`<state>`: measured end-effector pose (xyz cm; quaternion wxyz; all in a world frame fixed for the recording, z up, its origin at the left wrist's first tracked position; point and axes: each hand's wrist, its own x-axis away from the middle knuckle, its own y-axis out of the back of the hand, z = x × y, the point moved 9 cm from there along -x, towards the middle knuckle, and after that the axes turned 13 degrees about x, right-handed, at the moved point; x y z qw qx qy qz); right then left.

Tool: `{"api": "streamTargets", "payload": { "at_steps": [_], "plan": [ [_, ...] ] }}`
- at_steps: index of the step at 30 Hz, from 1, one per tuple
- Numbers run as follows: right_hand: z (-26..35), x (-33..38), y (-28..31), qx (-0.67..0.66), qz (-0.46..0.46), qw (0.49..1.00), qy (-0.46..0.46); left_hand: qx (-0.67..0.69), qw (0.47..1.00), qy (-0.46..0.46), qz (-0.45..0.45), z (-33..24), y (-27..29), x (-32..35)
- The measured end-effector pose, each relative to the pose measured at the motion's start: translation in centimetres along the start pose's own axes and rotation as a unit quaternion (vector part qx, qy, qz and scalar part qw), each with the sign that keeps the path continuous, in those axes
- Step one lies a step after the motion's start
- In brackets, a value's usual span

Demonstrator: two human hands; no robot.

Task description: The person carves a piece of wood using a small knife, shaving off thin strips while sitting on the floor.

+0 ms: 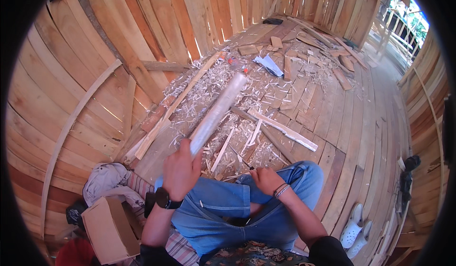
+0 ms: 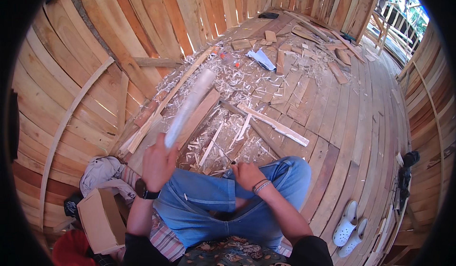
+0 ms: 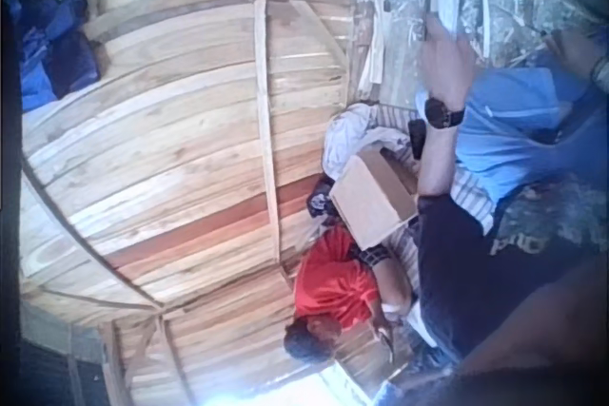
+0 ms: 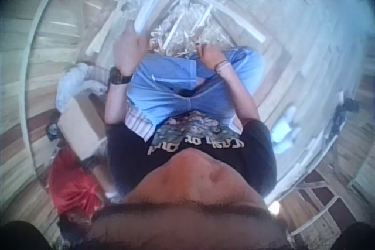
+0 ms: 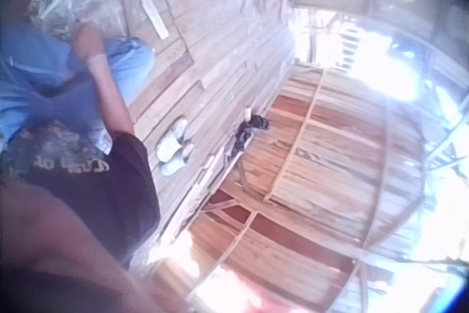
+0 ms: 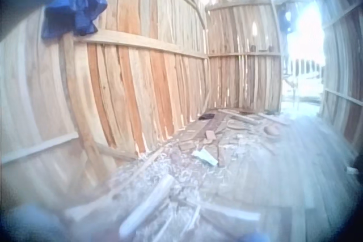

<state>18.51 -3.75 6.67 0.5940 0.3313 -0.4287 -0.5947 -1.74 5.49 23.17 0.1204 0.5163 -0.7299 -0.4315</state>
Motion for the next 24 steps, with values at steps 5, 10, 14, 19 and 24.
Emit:
{"api": "streamTargets", "payload": {
  "at_steps": [5, 10, 14, 19, 24],
  "plan": [
    [0.9, -0.1, 0.0, -0.002, -0.002, 1.000, 0.004, -0.108, 0.983, -0.013, 0.151, 5.2, -8.1, 1.9],
    [0.4, -0.2, -0.1, 0.000, -0.003, 1.000, 0.004, -0.072, 0.992, -0.010, 0.103, 5.8, -8.0, 0.9],
    [-1.1, 0.8, -0.9, 0.007, 0.008, 0.999, -0.043, 0.005, 1.000, 0.004, 0.017, 1.2, -3.7, 0.5],
    [0.9, 0.6, -2.4, 0.018, 0.029, 0.999, -0.021, -0.089, 0.982, 0.013, 0.165, 10.8, -12.9, 4.1],
    [-0.7, 0.8, -3.4, 0.009, 0.021, 0.998, -0.054, -0.045, 0.998, 0.029, 0.028, 5.1, -6.2, 2.7]
  ]
}}
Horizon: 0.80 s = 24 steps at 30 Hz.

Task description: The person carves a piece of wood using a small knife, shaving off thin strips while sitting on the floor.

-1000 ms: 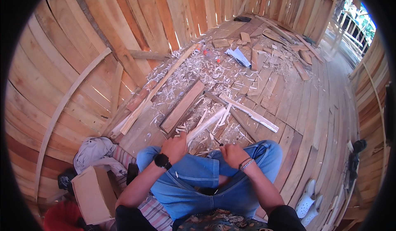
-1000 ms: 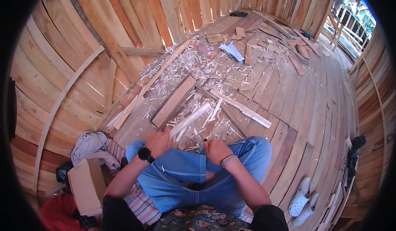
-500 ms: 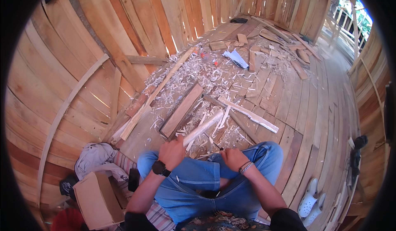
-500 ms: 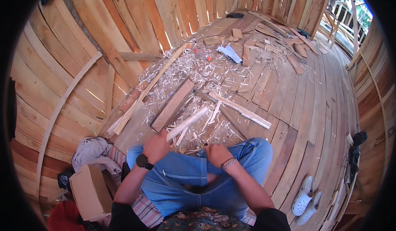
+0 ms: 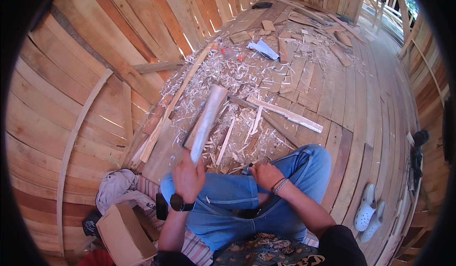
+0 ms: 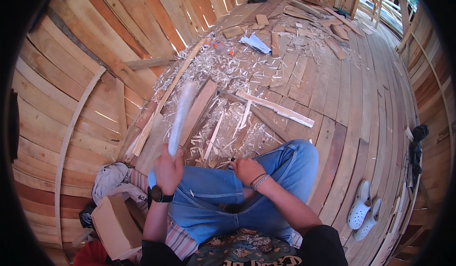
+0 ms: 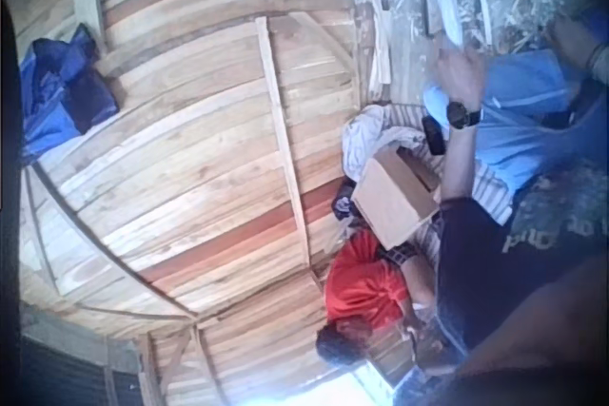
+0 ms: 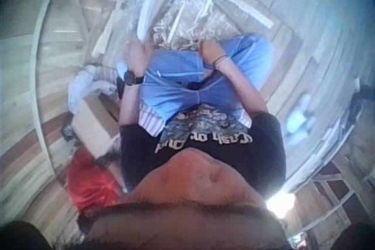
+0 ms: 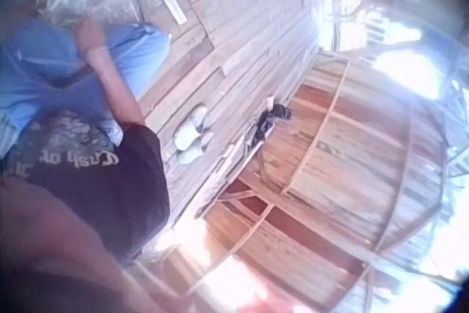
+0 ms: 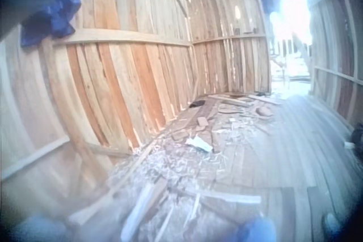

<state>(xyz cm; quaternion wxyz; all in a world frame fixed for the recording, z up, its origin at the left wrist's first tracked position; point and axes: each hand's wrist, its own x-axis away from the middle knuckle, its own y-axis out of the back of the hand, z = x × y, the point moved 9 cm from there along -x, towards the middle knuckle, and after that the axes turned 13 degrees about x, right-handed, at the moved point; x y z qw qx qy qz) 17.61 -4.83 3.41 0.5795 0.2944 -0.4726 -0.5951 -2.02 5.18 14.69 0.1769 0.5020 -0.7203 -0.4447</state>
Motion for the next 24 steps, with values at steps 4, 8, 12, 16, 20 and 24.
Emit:
{"api": "streamTargets", "payload": {
  "at_steps": [4, 8, 12, 16, 20, 24],
  "plan": [
    [1.3, 0.0, -0.5, 0.014, 0.015, 1.000, 0.007, -0.048, 0.996, 0.009, 0.073, 4.1, -4.1, 0.8],
    [0.0, -0.2, -3.0, -0.005, 0.007, 1.000, -0.026, -0.102, 0.989, 0.021, 0.101, 4.7, -4.0, 0.9],
    [0.0, 0.2, -3.3, -0.009, 0.027, 0.999, -0.030, 0.055, 0.994, 0.077, -0.048, 3.0, -0.9, 1.2],
    [0.8, -0.2, -3.5, 0.003, 0.030, 0.999, -0.012, -0.095, 0.990, -0.006, 0.106, 6.5, -6.3, 0.8],
    [-0.4, -0.4, -4.0, 0.004, 0.027, 0.999, -0.031, -0.024, 0.998, 0.049, 0.011, 4.9, -3.4, 0.1],
    [0.6, -0.1, -3.9, 0.009, 0.037, 0.999, -0.012, -0.135, 0.979, -0.024, 0.154, 7.7, -7.3, 0.3]
  ]
}}
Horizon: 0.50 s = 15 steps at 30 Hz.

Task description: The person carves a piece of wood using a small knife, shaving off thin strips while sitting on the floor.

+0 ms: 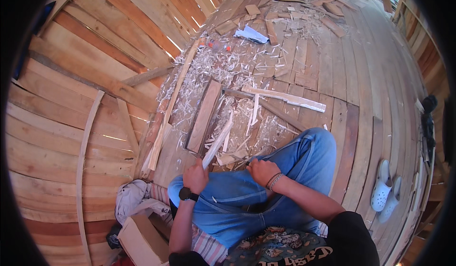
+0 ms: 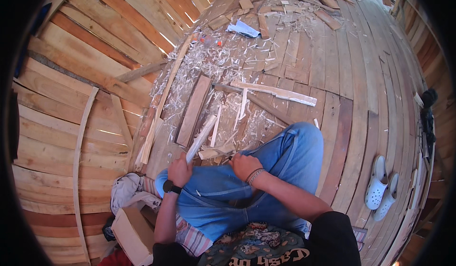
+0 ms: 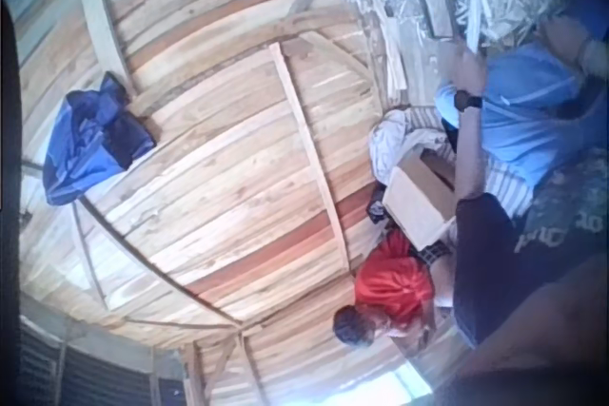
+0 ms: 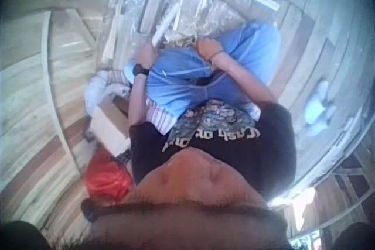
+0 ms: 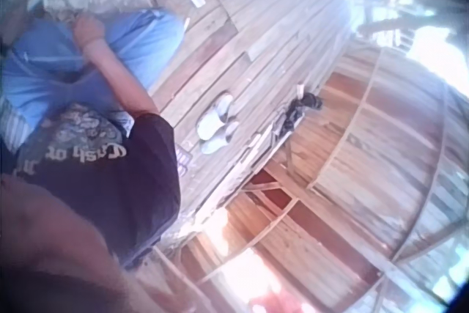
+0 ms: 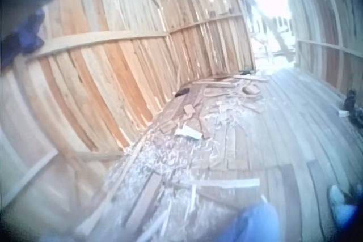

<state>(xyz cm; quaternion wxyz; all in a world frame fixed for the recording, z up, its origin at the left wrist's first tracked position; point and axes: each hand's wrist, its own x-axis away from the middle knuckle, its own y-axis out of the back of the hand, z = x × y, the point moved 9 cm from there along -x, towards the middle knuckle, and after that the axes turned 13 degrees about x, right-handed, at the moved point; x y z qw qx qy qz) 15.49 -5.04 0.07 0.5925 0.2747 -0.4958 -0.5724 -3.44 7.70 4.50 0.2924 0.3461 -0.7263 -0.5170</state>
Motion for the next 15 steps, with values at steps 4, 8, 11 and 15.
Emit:
{"api": "streamTargets", "payload": {
  "at_steps": [4, 8, 11, 15],
  "plan": [
    [-1.4, -0.4, -0.2, -0.010, -0.002, 1.000, -0.020, 0.135, 0.973, 0.095, -0.163, -0.7, 4.4, 0.0],
    [-1.0, -0.7, -0.2, 0.001, -0.006, 1.000, -0.007, -0.019, 0.999, -0.024, 0.016, 0.2, -1.2, -1.5],
    [-2.5, -1.0, -0.7, -0.005, 0.017, 0.999, -0.034, 0.042, 0.995, 0.041, -0.080, -1.1, 2.4, -2.3],
    [-1.8, -1.1, -1.0, -0.005, 0.007, 1.000, -0.028, 0.023, 1.000, 0.003, -0.016, -0.5, -0.9, -2.2]
  ]
}}
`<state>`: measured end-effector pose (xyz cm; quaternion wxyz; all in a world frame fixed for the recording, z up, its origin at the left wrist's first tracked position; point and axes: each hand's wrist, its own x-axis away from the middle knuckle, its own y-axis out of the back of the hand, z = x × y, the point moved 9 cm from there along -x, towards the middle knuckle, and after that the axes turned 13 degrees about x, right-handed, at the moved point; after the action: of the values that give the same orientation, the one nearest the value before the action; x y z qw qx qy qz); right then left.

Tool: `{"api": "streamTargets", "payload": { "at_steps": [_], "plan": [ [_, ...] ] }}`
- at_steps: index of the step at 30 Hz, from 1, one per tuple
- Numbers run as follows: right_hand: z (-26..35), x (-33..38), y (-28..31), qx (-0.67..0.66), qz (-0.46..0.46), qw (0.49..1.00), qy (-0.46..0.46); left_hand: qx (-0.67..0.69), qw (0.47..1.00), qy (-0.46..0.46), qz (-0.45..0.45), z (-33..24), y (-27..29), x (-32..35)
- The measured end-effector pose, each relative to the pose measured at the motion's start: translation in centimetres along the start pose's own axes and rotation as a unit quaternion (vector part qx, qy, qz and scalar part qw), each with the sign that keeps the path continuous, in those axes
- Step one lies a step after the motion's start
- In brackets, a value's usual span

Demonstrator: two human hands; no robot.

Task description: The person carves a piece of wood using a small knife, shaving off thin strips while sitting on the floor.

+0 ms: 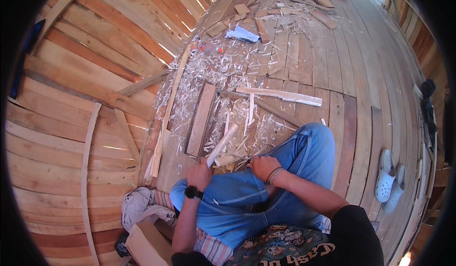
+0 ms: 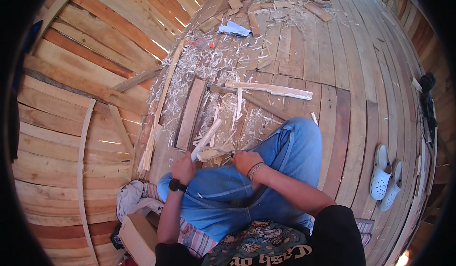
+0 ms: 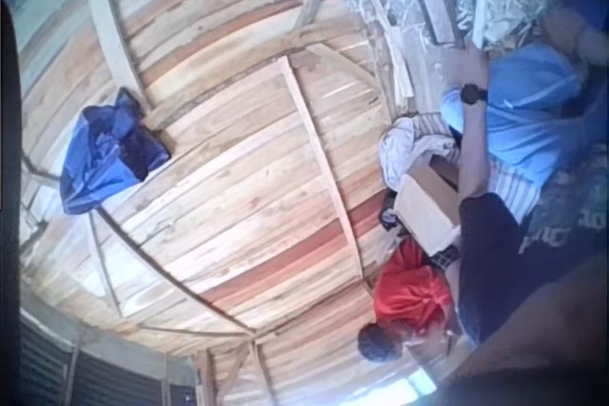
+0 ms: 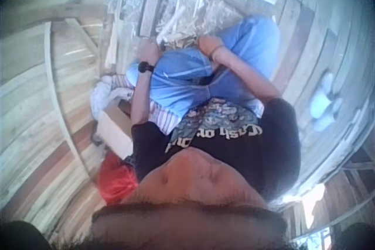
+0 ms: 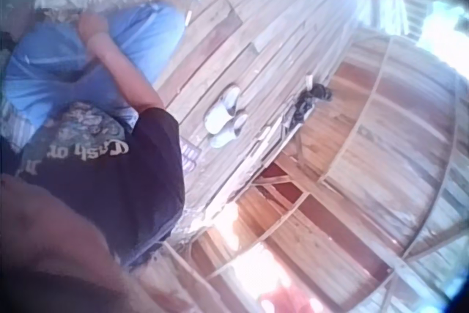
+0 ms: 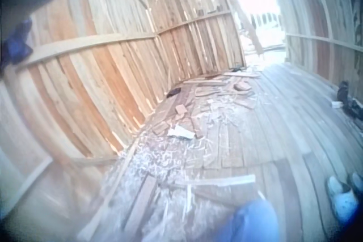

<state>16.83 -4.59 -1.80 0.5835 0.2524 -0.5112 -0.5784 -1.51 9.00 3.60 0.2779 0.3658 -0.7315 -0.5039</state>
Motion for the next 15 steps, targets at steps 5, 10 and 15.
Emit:
{"api": "streamTargets", "payload": {
  "at_steps": [5, 10, 15],
  "plan": [
    [-1.5, -0.2, 0.3, -0.007, 0.005, 1.000, -0.024, 0.069, 0.992, 0.048, -0.096, -1.9, 2.9, -0.4],
    [-0.8, -0.6, 0.4, 0.016, 0.008, 1.000, -0.005, -0.052, 0.996, 0.015, 0.075, -0.6, -1.0, -0.3],
    [-0.6, -0.7, 0.8, 0.035, 0.011, 0.999, -0.012, -0.022, 0.998, 0.052, -0.012, 0.1, -0.7, -0.7]
  ]
}}
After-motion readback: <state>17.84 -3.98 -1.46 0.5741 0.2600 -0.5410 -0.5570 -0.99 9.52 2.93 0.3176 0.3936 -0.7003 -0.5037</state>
